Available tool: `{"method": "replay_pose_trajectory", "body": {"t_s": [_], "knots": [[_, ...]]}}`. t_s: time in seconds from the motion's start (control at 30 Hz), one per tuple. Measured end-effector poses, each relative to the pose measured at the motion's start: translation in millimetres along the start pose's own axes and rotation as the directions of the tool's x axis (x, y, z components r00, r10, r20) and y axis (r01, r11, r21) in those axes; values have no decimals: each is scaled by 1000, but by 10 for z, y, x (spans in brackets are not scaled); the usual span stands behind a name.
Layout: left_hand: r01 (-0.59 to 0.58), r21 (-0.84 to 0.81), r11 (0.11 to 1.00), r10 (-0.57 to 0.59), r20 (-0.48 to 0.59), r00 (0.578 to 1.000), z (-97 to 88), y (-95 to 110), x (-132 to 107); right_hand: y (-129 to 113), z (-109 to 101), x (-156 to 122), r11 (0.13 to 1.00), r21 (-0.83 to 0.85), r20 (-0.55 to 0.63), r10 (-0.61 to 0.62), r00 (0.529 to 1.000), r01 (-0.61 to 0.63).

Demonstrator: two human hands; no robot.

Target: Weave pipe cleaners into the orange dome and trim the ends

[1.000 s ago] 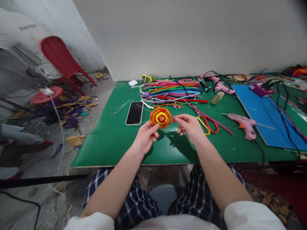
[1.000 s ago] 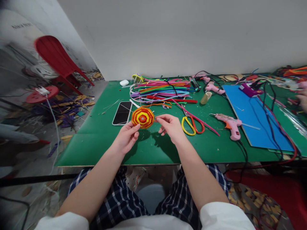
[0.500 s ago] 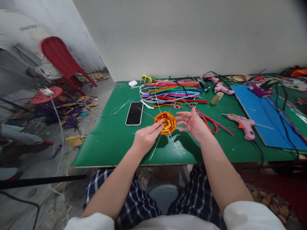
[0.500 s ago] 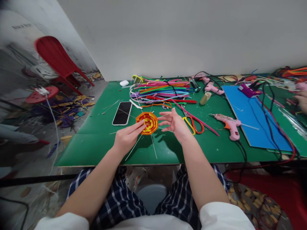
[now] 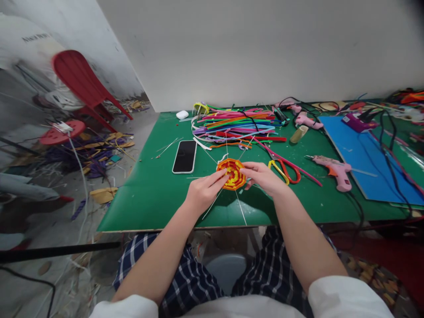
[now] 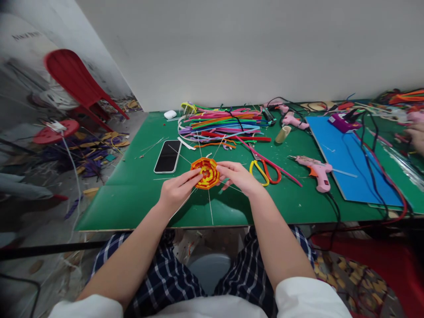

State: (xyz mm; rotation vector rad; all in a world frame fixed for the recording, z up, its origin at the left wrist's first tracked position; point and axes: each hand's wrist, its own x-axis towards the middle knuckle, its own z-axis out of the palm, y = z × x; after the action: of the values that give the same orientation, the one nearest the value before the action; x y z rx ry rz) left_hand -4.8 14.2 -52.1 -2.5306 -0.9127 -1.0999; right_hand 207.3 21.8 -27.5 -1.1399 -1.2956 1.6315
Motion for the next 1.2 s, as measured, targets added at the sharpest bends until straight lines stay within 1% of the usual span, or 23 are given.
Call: {"method": "replay_pose_trajectory", "body": {"t_s": [0.1, 0.17, 0.2, 0.23, 0.27, 0.3, 0.33, 0.37, 0.4, 0.43, 0.47, 0.5, 0.53, 0.57, 0.6, 0.63, 0.67, 0.7, 0.77, 0.9, 0.97, 1.03, 1.2], "knots": [[-51, -39, 998, 52, 48, 997, -42, 49, 7, 62, 46, 60, 997, -67, -70, -30, 997, 25], [-61, -79, 995, 63, 30, 998, -123, 78, 0, 90, 51, 88, 998, -53, -149, -41, 988, 34], [-46, -103, 994, 45, -18, 999, -175, 80, -7, 97, 48, 96, 999, -37, -187, -45, 981, 39], [-6, -126, 992, -7, -101, 995, -231, 68, -13, 101, 44, 102, 999, -23, -215, -50, 975, 46], [61, -162, 985, -92, -192, 977, -284, 42, -16, 102, 41, 105, 998, -15, -237, -60, 970, 58], [144, -222, 964, -206, -291, 934, -329, 1, -13, 101, 41, 108, 997, -11, -255, -70, 964, 70], [239, -311, 920, -349, -370, 861, -364, -52, -4, 99, 44, 110, 996, -12, -270, -83, 959, 83], [337, -430, 837, -508, -385, 771, -387, -111, 14, 99, 50, 113, 995, -17, -283, -97, 954, 97], [418, -559, 716, -655, -331, 679, -398, -170, 37, 101, 58, 115, 994, -26, -294, -113, 949, 110], [488, -674, 555, -749, -150, 645, -401, -222, 65, 104, 68, 118, 992, -39, -300, -128, 945, 122], [548, -754, 361, -762, 100, 639, -397, -263, 93, 109, 78, 120, 989, -55, -300, -144, 943, 134], [609, -776, 163, -691, 351, 632, -390, -288, 118, 116, 86, 120, 986, -71, -294, -162, 942, 148], [661, -751, -6, -556, 551, 622, -381, -297, 137, 121, 93, 117, 983, -84, -282, -178, 943, 161], [698, -702, -138, -396, 685, 611, -372, -292, 149, 126, 97, 110, 981, -92, -261, -187, 947, 169], [723, -649, -234, -249, 759, 601, -363, -276, 154, 127, 99, 100, 981, -98, -227, -187, 956, 169], [738, -606, -296, -134, 792, 596, -352, -253, 152, 124, 100, 87, 982, -102, -183, -177, 967, 160], [747, -578, -329, -56, 802, 595, -340, -226, 147, 118, 99, 71, 983, -110, -130, -158, 979, 144], [755, -563, -336, -12, 805, 594, -325, -199, 140, 109, 98, 54, 985, -121, -71, -135, 988, 125], [773, -565, -288, -18, 811, 585, -287, -153, 129, 86, 97, 24, 984, -150, 25, -96, 995, 99], [811, -578, -94, -241, 804, 544, -191, -93, 137, 65, 106, 6, 981, -180, 76, -62, 995, 75], [818, -575, -28, -332, 777, 535, -144, -69, 147, 70, 112, 14, 979, -197, 96, -38, 995, 56], [813, -582, 5, -388, 748, 538, -100, -45, 151, 77, 117, 21, 977, -207, 116, -22, 993, 45], [783, -619, 61, -476, 671, 568, -8, -8, 121, 82, 124, 28, 979, -197, 125, -19, 992, 44]]}}
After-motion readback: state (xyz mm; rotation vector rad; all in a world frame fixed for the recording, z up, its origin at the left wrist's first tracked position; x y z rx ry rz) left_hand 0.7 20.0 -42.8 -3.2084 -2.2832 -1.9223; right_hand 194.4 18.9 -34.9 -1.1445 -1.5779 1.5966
